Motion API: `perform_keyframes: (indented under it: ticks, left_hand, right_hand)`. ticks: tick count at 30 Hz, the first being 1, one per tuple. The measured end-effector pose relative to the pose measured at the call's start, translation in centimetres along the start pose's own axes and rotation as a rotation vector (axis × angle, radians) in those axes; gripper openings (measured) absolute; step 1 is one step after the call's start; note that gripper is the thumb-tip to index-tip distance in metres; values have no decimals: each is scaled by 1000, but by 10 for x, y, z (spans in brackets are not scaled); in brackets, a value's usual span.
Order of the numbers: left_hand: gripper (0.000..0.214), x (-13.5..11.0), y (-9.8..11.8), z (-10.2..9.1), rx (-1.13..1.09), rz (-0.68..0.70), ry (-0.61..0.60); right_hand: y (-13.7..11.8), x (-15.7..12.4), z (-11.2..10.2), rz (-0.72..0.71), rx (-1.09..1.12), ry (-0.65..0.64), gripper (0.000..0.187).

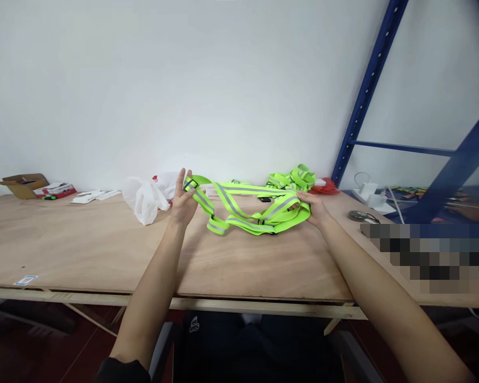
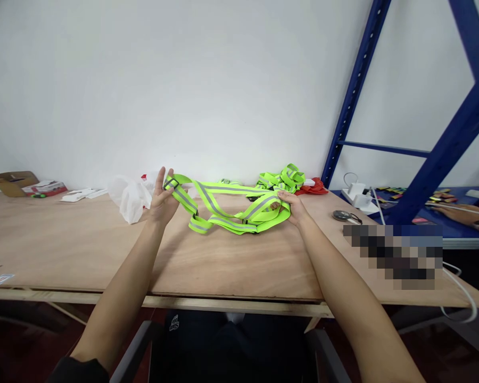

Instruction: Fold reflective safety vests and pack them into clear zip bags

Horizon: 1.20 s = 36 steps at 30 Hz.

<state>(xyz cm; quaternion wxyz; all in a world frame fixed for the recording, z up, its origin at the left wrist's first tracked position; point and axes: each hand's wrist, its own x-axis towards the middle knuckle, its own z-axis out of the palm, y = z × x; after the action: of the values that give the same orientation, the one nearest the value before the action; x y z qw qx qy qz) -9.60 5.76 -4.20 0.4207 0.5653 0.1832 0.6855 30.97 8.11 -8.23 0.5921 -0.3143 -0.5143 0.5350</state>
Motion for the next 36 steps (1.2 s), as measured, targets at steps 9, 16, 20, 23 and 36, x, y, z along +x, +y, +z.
perform_keyframes:
  ticks: [9,16,20,23,36]
  left_hand:
    - [78,2,1,-14,-99,-135,-33]
    - [79,-1,14,-32,-131,-343,-205]
    - [79,-3,17,-38,-71,-425,-285]
    - [76,-3,17,-41,-48,-433,-288]
    - [48,-3,14,-38,267,-451,-239]
  right_hand:
    - [-5,0,-7,26,124,64,22]
    - [-11,2,-18,-92,75,42,27]
    - [-12,3,-23,-137,50,79,28]
    - [-14,3,-26,-169,28,113,32]
    - [-16,7,-39,-223,66,137,27]
